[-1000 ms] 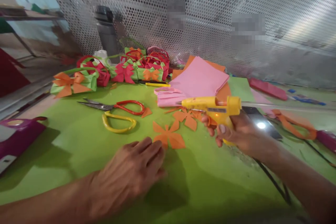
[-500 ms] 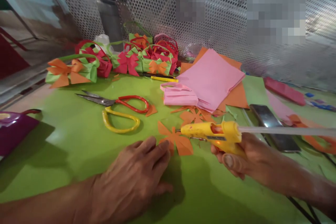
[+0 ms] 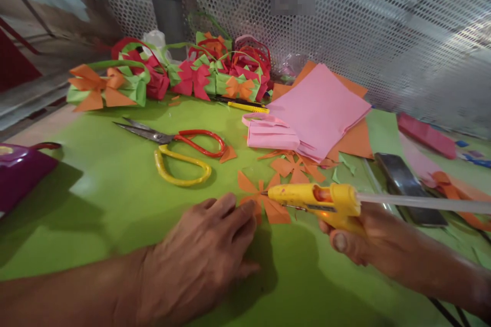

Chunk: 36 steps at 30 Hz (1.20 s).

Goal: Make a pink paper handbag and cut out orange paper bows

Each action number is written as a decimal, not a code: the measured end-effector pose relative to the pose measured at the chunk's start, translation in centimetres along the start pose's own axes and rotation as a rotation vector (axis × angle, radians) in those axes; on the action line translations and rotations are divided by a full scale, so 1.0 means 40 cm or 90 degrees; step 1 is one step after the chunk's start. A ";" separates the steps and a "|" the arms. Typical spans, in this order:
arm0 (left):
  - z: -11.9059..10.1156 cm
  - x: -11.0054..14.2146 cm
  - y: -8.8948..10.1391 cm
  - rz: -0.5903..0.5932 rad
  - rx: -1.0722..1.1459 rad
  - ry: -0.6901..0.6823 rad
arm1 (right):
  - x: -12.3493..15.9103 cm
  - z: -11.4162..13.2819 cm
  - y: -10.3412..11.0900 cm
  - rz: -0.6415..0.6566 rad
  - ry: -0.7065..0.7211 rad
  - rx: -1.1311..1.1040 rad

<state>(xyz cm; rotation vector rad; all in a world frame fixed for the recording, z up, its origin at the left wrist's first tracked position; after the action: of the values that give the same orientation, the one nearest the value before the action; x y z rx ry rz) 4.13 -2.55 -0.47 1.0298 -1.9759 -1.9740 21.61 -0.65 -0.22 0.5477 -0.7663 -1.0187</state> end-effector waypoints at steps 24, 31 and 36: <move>-0.001 0.000 -0.001 -0.004 -0.008 -0.008 | 0.016 -0.015 0.030 -0.104 -0.036 0.130; -0.004 0.002 0.000 -0.008 -0.022 -0.016 | 0.011 -0.005 0.027 -0.096 -0.054 0.185; -0.004 0.002 -0.002 0.016 -0.020 -0.013 | 0.015 0.010 0.021 -0.069 -0.060 0.235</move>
<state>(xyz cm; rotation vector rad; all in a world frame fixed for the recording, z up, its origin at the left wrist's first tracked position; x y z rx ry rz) 4.19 -2.72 -0.54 0.9768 -1.9516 -2.0042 21.94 -0.86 0.85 0.8695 -1.0269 -1.0129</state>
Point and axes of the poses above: each hand's wrist, its own x-axis away from the middle knuckle, its own y-axis out of the back of the hand, z = x × y, the point moved 8 cm from there along -x, towards the middle knuckle, and after that the axes turned 7 degrees about -z, right-handed, at the moved point
